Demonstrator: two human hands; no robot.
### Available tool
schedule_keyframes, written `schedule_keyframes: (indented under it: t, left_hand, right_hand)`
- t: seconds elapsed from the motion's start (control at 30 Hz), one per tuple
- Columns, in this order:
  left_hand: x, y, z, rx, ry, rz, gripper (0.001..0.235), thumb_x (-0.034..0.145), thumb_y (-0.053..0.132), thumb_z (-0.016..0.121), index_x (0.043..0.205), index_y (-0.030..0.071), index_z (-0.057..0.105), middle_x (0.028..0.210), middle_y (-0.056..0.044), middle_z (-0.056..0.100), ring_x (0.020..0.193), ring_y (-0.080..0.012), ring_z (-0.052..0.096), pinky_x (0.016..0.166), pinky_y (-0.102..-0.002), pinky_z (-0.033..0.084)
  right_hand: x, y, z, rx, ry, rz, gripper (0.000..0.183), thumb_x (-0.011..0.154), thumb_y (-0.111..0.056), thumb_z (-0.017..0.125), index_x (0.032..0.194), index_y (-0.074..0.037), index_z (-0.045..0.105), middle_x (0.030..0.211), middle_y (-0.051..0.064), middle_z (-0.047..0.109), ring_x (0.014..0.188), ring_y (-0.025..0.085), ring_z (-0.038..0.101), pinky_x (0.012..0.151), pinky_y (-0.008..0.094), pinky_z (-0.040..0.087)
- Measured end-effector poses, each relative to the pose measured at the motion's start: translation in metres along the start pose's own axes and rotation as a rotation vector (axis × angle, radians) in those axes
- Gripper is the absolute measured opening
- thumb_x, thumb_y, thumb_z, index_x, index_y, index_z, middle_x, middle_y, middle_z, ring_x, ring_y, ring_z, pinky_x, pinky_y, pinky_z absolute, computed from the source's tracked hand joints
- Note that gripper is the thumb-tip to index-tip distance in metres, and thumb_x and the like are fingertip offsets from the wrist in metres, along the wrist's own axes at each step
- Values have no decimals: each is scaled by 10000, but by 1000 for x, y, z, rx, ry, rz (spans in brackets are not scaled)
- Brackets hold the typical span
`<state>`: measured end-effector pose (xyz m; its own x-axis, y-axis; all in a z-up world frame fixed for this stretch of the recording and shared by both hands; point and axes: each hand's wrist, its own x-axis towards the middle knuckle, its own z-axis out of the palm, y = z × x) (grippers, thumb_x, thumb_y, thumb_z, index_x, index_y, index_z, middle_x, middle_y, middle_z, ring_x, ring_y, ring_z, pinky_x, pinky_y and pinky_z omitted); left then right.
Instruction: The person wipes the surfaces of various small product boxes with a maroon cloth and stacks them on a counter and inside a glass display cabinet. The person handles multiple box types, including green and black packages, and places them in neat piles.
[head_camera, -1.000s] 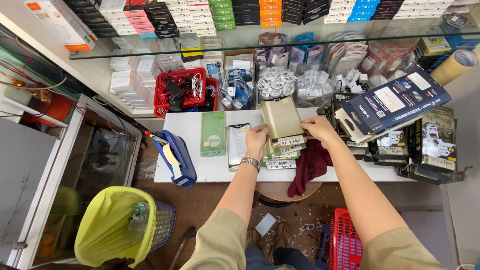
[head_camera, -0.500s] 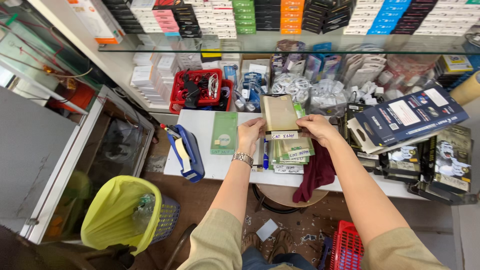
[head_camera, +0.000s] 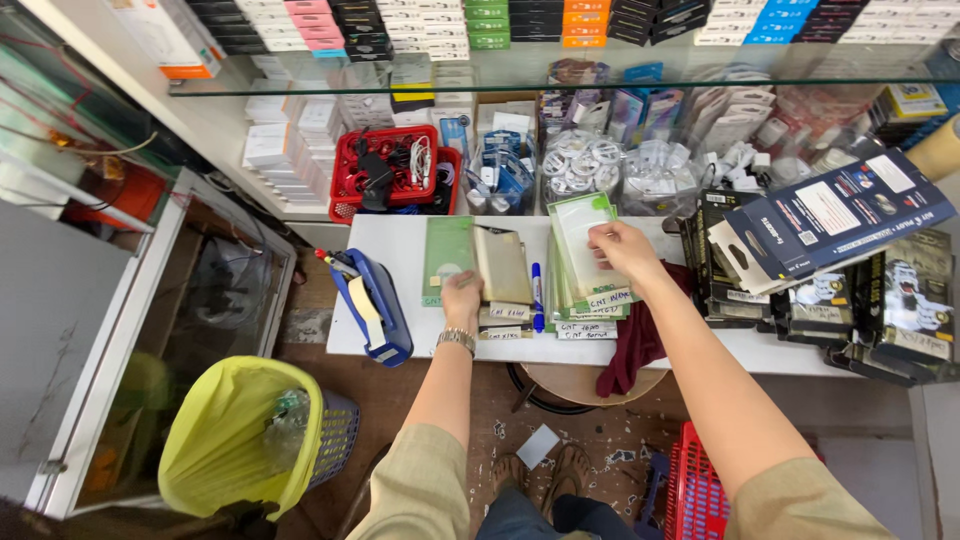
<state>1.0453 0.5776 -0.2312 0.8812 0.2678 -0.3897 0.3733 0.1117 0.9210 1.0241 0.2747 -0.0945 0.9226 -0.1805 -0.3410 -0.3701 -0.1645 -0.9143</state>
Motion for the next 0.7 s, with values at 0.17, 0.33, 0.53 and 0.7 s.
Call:
schedule_keyframes:
  t: [0.17,0.33,0.53,0.7]
  left_hand:
    - [-5,-33,1,670,97,29,461,812,138,764,1267,92,707,1239,-188,690,1160,-326,635,1015,-403,477]
    - [-25,-2,50,556,-2,527,397,862,184,736,1210,-5,725,1156,-229,737,1063,-336,697,938,-394,541]
    - [-70,37,114,213,-297,77,357,912,194,681,1202,-12,707,1018,-169,785,866,-293,729,771,-374,573]
    - [-83,48,132,375,-143,220,334,905,164,714,1172,-36,745,1011,-170,767,903,-205,719,836,-314,543]
  right_hand:
    - [-2,24,-31,-69,142,-42,318,988,-278,656,1173,-21,683,1071,93,702,962,185,654,818,336,545]
    - [1,57,-47,-332,202,-16,383,974,-255,636,1273,-19,681,1209,145,728,1107,253,695,944,345,516]
    - [-1,70,-49,-382,132,40,431,917,-224,677,1316,-61,670,1226,122,728,1097,259,696,935,336,516]
    - [-1,53,-46,-304,136,-9,419,905,-188,696,1297,-42,692,1111,141,766,967,230,713,857,334,543]
